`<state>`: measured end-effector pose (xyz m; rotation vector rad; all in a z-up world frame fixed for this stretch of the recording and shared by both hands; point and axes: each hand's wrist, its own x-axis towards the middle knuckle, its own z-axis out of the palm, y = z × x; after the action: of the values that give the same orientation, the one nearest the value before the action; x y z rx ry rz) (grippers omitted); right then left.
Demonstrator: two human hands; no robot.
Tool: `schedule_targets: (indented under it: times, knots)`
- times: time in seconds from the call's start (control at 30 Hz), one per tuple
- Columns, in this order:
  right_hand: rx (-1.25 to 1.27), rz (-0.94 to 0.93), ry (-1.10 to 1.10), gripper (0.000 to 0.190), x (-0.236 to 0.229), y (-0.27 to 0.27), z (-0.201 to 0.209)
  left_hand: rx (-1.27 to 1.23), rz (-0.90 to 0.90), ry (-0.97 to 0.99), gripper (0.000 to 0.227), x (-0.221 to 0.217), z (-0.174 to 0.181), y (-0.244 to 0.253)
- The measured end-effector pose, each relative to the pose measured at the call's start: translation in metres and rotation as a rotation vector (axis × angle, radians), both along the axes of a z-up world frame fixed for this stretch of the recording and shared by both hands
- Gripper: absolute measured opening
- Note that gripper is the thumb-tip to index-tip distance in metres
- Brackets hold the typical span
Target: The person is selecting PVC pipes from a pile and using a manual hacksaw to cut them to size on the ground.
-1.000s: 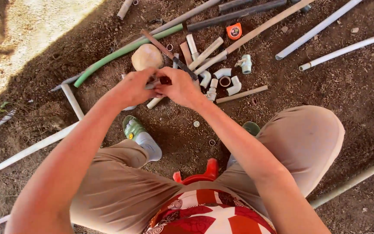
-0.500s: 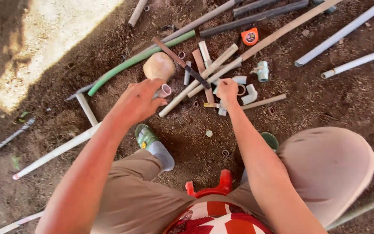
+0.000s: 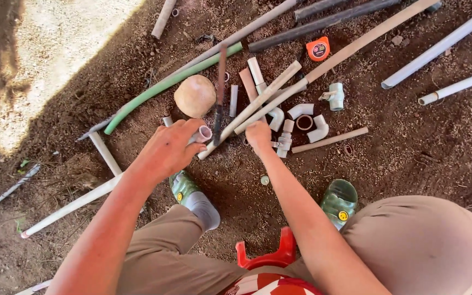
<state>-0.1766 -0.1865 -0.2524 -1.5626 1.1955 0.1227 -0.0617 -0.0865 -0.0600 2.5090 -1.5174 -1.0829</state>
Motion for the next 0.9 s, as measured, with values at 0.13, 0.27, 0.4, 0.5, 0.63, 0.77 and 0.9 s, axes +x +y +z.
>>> schedule_targets:
  times: [0.13, 0.27, 0.4, 0.5, 0.63, 0.77, 0.9]
  knots:
    - [0.043, -0.28, 0.036, 0.042, -0.009, -0.003, -0.093, 0.066, 0.041, 0.04, 0.04, -0.008, 0.013, -0.004]
    - [0.179, -0.484, -0.036, 0.062, 0.005, 0.0, -0.086, -0.047, 0.009, 0.06, 0.04, -0.006, -0.005, 0.006]
    - [0.224, -0.533, 0.013, 0.08, 0.018, 0.004, -0.148, -0.072, -0.01, 0.032, 0.041, -0.001, -0.023, 0.012]
    - [0.27, -0.648, -0.026, 0.087, 0.023, -0.004, -0.135, -0.083, 0.013, 0.038, 0.038, 0.0, -0.03, 0.012]
    - [0.391, -0.945, -0.145, 0.078, 0.008, -0.008, -0.115, -0.062, 0.072, 0.044, 0.042, 0.007, -0.041, 0.02]
    - [0.359, -1.185, -0.416, 0.073, -0.03, -0.032, -0.068, -0.142, 0.221, 0.183, 0.042, 0.009, -0.039, 0.021]
    - [0.326, -1.148, -0.51, 0.069, -0.052, -0.067, 0.012, -0.196, 0.328, 0.285, 0.043, 0.002, -0.026, 0.014]
